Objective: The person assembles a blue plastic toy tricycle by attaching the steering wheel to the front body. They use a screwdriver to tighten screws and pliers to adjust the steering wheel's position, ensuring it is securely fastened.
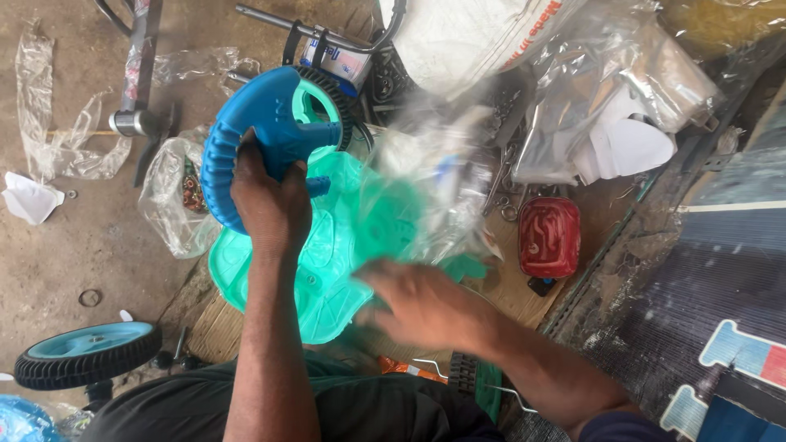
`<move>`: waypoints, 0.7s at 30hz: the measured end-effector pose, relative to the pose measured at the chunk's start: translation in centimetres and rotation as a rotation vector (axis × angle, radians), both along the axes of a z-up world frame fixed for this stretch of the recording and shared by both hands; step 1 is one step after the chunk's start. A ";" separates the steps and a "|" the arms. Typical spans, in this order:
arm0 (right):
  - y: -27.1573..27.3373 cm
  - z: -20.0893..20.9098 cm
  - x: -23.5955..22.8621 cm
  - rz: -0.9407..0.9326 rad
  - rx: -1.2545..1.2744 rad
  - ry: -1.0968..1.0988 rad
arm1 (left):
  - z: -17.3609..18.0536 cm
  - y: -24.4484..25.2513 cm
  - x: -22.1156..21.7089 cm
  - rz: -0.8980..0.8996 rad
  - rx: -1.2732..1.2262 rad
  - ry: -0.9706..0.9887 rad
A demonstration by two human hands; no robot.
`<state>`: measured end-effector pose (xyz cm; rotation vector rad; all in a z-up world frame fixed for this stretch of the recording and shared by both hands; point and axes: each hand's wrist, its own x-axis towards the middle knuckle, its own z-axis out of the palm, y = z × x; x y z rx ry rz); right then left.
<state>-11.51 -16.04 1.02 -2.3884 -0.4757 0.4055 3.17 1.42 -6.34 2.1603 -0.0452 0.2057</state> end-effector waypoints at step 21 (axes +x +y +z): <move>-23.9 -28.6 8.9 -1.662 1.032 0.390 | -0.8 -2.9 -4.0 -0.170 0.196 0.146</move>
